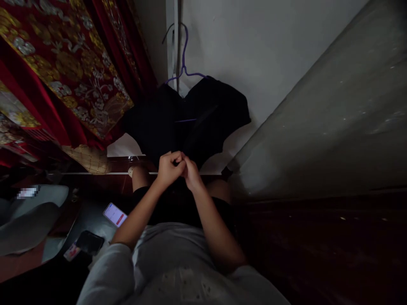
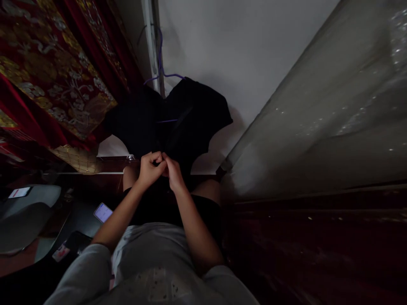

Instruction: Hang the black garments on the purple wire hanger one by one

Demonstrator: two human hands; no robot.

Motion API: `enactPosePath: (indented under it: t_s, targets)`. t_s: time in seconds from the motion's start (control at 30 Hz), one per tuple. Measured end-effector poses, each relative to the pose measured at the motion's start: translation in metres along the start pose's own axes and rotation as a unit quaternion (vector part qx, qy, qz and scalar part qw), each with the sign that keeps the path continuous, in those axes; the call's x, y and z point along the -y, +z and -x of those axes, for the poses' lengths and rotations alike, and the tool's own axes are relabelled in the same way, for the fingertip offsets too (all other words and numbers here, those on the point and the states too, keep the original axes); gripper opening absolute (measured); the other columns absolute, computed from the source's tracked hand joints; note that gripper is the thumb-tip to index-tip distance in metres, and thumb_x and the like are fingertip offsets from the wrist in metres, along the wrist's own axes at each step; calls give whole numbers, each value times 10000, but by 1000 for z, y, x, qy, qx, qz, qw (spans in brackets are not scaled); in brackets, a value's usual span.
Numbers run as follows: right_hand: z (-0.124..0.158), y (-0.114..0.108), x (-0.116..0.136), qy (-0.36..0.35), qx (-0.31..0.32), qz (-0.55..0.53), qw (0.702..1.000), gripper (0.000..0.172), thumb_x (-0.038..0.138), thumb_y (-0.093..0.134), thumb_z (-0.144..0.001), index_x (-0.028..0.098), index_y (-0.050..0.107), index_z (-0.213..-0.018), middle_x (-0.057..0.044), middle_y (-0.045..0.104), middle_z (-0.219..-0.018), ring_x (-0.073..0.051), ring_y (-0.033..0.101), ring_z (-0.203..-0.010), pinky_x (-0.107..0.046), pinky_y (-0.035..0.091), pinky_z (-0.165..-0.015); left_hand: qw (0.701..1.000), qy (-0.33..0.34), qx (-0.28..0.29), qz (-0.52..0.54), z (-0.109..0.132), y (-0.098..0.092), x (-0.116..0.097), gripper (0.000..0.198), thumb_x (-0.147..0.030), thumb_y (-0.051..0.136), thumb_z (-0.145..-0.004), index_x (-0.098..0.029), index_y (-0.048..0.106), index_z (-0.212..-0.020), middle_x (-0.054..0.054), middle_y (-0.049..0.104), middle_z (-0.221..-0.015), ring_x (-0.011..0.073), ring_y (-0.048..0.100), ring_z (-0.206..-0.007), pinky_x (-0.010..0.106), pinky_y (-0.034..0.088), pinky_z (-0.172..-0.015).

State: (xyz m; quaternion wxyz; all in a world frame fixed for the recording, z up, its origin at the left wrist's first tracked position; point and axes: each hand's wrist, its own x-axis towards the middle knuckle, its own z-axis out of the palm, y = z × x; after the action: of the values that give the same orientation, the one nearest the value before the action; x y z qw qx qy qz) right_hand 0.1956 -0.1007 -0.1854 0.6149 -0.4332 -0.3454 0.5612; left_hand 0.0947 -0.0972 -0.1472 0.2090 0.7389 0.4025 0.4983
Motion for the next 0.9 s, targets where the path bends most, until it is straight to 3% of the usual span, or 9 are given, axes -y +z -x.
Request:
enactPosePath:
  t_s: [0.1, 0.23, 0.33, 0.43, 0.63, 0.73, 0.9]
  targets:
    - [11, -3, -10, 62, 25, -16, 998, 586, 760, 721, -688, 207, 530, -651, 43, 442, -543, -90, 388, -487, -244, 270, -455, 981, -79, -83, 158, 10, 14, -5, 234, -125, 549, -721, -198, 329, -686, -61, 361, -625, 97, 361, -576, 232, 334, -614]
    - [11, -27, 9, 20, 69, 85, 994, 543, 692, 755, -733, 178, 594, -663, 9, 542, -598, -90, 470, -546, -234, 302, -496, 925, -137, -168, 313, 21, 24, -2, 262, -117, 633, -644, -204, 452, -813, -34, 448, -775, 108, 446, -680, 201, 366, -604]
    - [14, -36, 21, -7, 117, 112, 987, 479, 617, 764, -772, 171, 616, -680, 13, 543, -607, -85, 478, -565, -225, 324, -518, 896, -156, -181, 374, 26, 27, 0, 425, -119, 720, -647, -233, 511, -999, -14, 520, -893, 117, 502, -742, 200, 409, -636]
    - [18, -34, 24, -13, 107, 98, 989, 421, 567, 744, -795, 171, 627, -715, 17, 543, -620, -79, 464, -555, -219, 319, -513, 875, -164, -192, 414, 28, 28, -2, 581, -154, 795, -695, -284, 485, -1169, -21, 552, -910, 117, 548, -742, 212, 445, -670]
    - [18, -25, 24, 0, 58, 62, 996, 353, 514, 721, -756, 167, 665, -779, 10, 560, -655, -74, 441, -539, -209, 300, -488, 835, -218, -266, 429, 39, 32, 12, 493, -229, 824, -709, -247, 537, -1110, -24, 581, -888, 95, 580, -751, 217, 494, -747]
    - [18, -24, 25, 3, 64, 67, 996, 319, 480, 711, -742, 168, 647, -744, 12, 544, -634, -72, 433, -531, -207, 292, -483, 846, -222, -256, 412, 45, 36, 22, 405, -221, 810, -716, -215, 576, -1046, 3, 630, -909, 114, 621, -812, 235, 517, -792]
    - [21, -26, 23, 11, 70, 53, 996, 373, 503, 718, -731, 179, 556, -640, 46, 428, -578, -49, 331, -488, -209, 209, -452, 916, -180, -116, 340, 48, 43, 29, 255, -210, 775, -762, -182, 627, -968, 37, 656, -941, 157, 656, -897, 273, 530, -856]
